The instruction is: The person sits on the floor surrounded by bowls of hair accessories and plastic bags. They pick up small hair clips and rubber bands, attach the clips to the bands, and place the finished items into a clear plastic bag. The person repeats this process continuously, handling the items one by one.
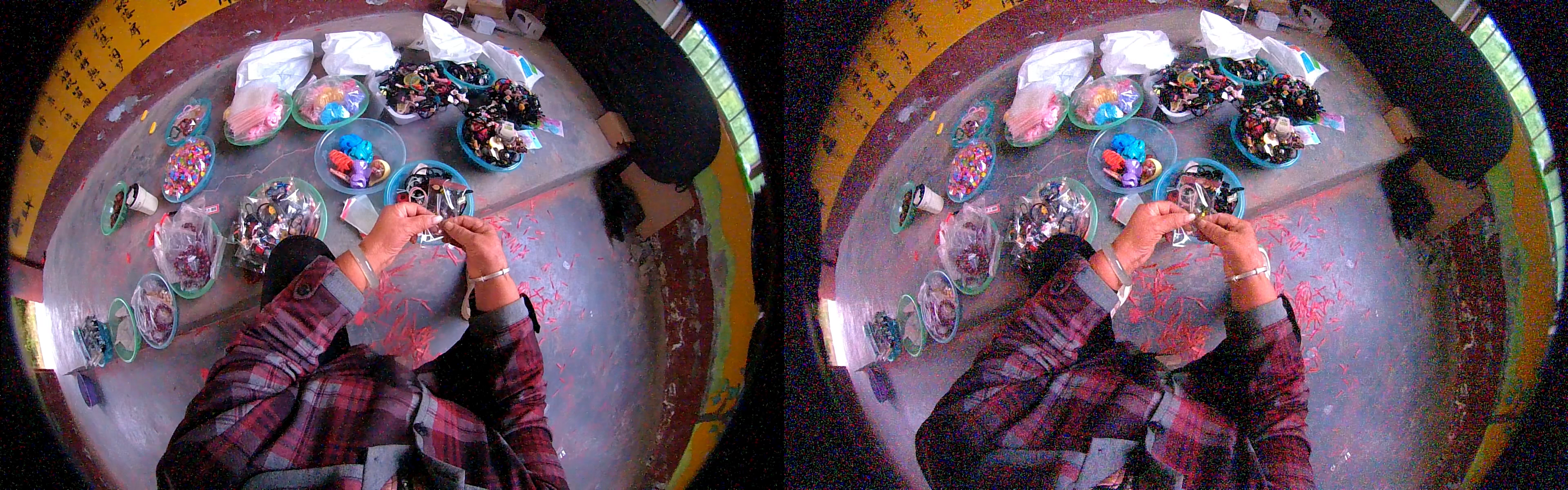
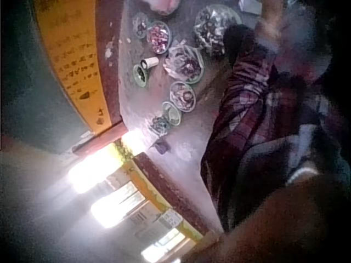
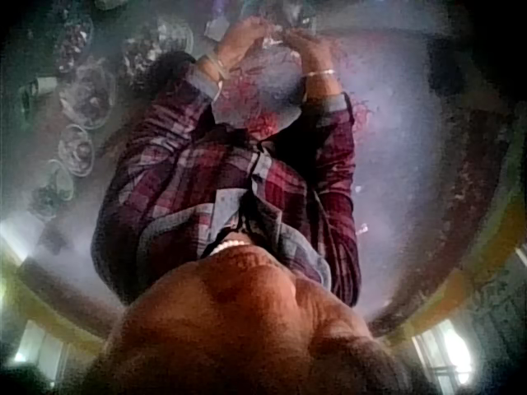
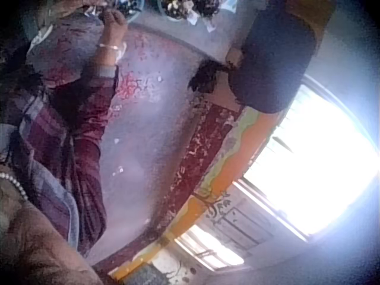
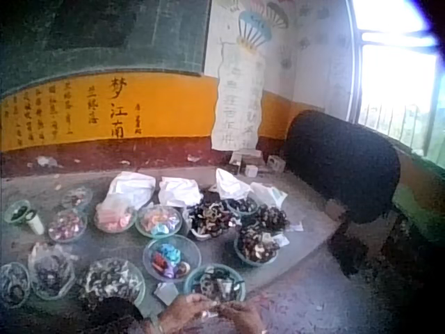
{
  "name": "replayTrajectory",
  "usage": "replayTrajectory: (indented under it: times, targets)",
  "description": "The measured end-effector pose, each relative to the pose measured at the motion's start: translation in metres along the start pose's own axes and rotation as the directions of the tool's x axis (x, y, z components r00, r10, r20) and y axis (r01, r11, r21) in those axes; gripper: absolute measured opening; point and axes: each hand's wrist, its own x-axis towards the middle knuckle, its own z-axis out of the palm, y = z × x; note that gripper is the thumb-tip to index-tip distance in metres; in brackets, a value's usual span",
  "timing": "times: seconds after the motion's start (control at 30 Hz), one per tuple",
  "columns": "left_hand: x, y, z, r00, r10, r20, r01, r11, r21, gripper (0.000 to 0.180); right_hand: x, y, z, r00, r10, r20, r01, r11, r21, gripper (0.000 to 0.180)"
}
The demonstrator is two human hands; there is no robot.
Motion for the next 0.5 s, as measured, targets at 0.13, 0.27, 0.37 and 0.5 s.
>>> replayTrajectory:
  times: [0.13,0.27,0.37,0.5]
  targets:
    - [0.0008,-0.0005,0.0005,1.000,-0.007,0.008,0.008,1.000,-0.010,0.020,0.0014,0.0025,-0.0028,1.000,-0.016,-0.016,0.015,0.999,-0.034,0.014]
    - [0.0007,0.0001,0.0004,1.000,-0.020,0.020,0.020,1.000,0.004,0.020,-0.0004,0.0002,-0.0004,0.999,-0.025,-0.025,0.025,0.999,-0.032,0.013]
    - [0.0011,-0.0008,-0.0008,1.000,-0.003,0.031,0.002,1.000,0.021,0.020,0.0019,0.0040,-0.0019,0.999,-0.020,-0.028,0.020,1.000,-0.016,0.013]
    - [-0.0024,0.0054,0.0042,1.000,0.011,0.019,-0.011,1.000,-0.002,0.021,0.0001,0.0002,-0.0017,0.998,-0.008,-0.069,0.005,0.999,-0.044,0.012]
